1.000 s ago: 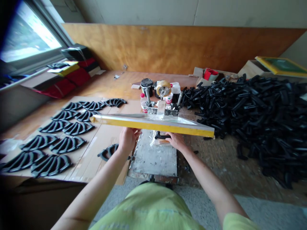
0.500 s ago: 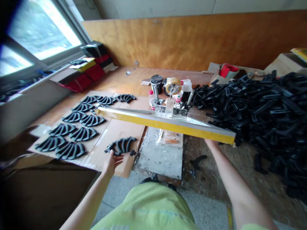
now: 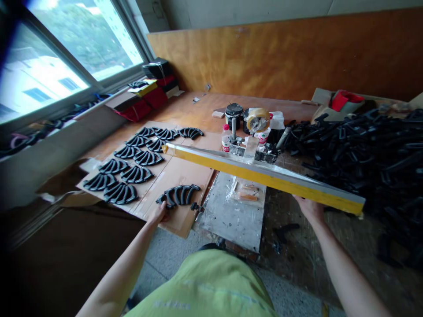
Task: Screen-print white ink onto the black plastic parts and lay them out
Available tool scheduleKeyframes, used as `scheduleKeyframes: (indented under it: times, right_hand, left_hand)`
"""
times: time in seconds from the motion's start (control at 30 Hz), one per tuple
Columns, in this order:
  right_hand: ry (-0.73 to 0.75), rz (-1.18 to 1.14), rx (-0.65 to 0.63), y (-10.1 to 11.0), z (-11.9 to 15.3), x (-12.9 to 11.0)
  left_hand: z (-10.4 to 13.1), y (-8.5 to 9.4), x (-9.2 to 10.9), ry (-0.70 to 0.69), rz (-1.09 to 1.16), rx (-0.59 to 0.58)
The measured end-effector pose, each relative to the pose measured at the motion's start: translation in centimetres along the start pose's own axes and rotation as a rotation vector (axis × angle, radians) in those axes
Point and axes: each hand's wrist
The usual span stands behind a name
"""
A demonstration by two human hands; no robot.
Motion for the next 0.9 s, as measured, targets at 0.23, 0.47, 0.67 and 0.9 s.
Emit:
scheduleKeyframes:
  times: [0.23, 0.47, 0.67, 0.9]
  right_hand:
    - [0.545, -0.256, -0.190, -3.9, 5.8, -9.4]
    - [0.799, -0.172, -0.260, -5.9, 4.9, -13.1]
    - [0.812, -0.279, -0.434, -6.9, 7.6, -20.3]
    - [0.645, -0.204, -0.854, -17.2, 14.0, -32.5]
  left_hand:
    - [2.0, -0.5, -0.4, -0.081, -0.097, 0.144]
    - [3.0, -1.6, -1.0, -0.177, -0.103, 0.396]
    - [4.1, -1.9, -1.5, -0.402, -0.125, 0.514]
    - [2.1, -1.1, -1.6, -0.603, -0.124, 0.412]
Point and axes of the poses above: each hand's wrist, its own z-axis away from the middle knuckle, its own y-axis out of the back of the hand, x = y × z, and after that the axes turned 10 degrees about x, right-handed
